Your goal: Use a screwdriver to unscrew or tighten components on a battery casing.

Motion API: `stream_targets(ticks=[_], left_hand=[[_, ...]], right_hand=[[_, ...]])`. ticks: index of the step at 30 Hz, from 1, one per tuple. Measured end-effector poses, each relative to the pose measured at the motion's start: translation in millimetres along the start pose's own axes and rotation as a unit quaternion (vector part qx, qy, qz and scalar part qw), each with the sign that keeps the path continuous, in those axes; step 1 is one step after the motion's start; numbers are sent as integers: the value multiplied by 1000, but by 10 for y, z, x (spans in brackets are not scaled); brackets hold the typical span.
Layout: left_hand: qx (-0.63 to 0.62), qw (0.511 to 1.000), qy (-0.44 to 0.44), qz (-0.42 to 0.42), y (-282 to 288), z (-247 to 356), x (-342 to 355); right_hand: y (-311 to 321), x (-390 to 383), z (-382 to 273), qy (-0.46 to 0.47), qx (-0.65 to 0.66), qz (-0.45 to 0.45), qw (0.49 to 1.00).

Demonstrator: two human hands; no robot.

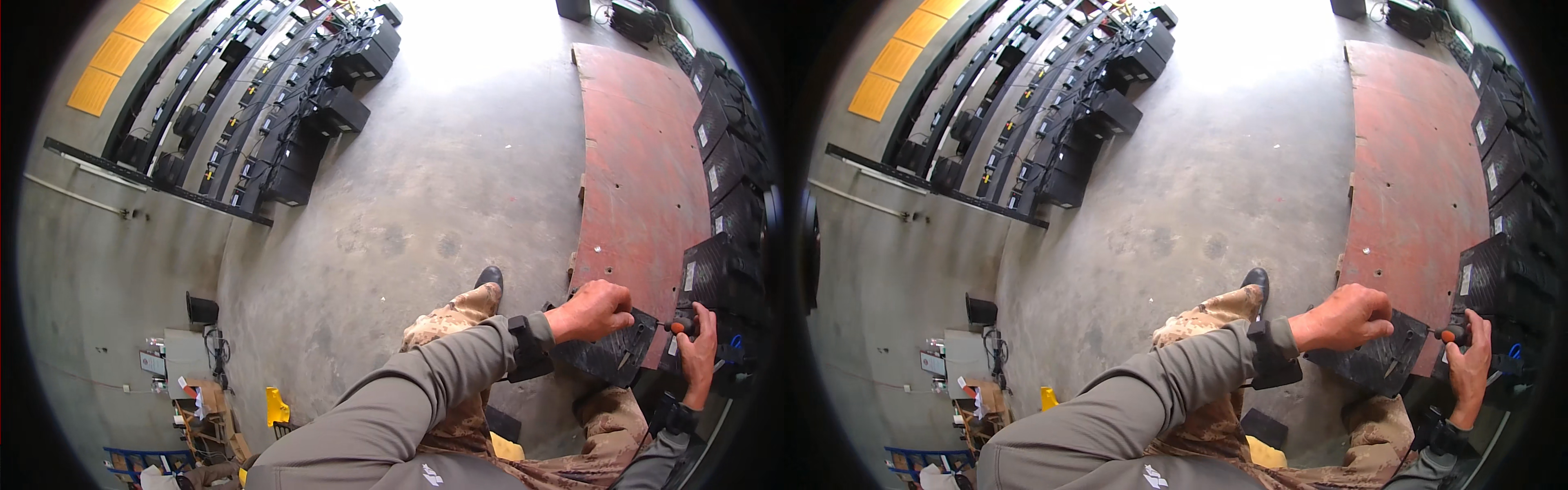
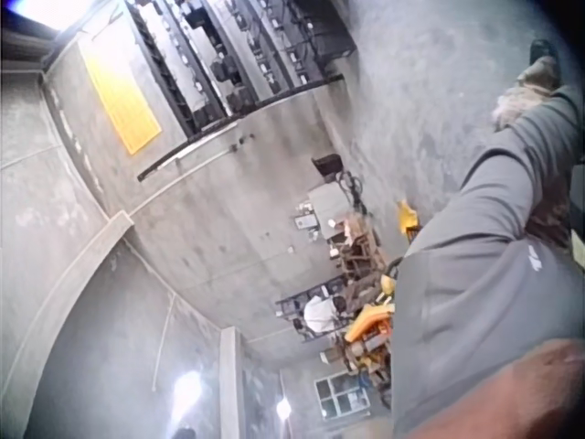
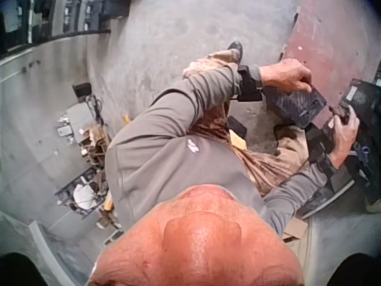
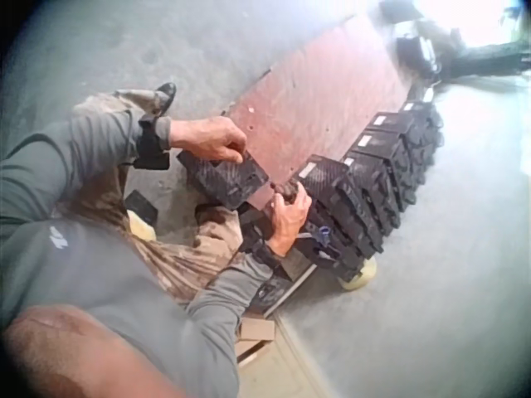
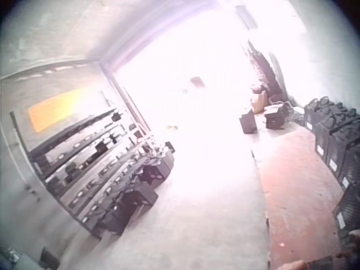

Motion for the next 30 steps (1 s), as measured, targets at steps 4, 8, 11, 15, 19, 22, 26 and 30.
stream_targets(ticks=[4,8,11,15,19,22,26,30], left_hand=[[-7,1000,5,-9,-9,27,4],[-7,1000,4,-15,-24,31,3],[-2,1000,6,-8,5,45,-17],[-16,1000,2,-12,-32,49,13],[-1,1000,-1,-16,-34,72,9],[5,1000,-7,-13,-40,96,6],[18,1000,-17,-5,-107,63,42],[-8,1000,-10,-18,-4,107,26]], right_hand=[[-95,20,291,-21,-8,-15,1000],[-89,101,492,-124,17,-83,989],[-93,102,556,-145,-24,-100,984],[-48,36,326,24,-13,-28,999],[-66,-2,77,4,3,-20,1000],[-47,42,184,-90,-58,-40,993],[-178,76,500,-94,-28,-67,993],[-81,18,49,136,-42,-8,990]])
Point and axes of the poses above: each hand's wrist, its own x-axis towards the middle knuckle, its own y-axis out of the back of the hand, z = x × y, the point moved 2 cm from there along x, towards the middle knuckle, and after that the axes turned 7 degrees about -z, right-handed, at the moved point
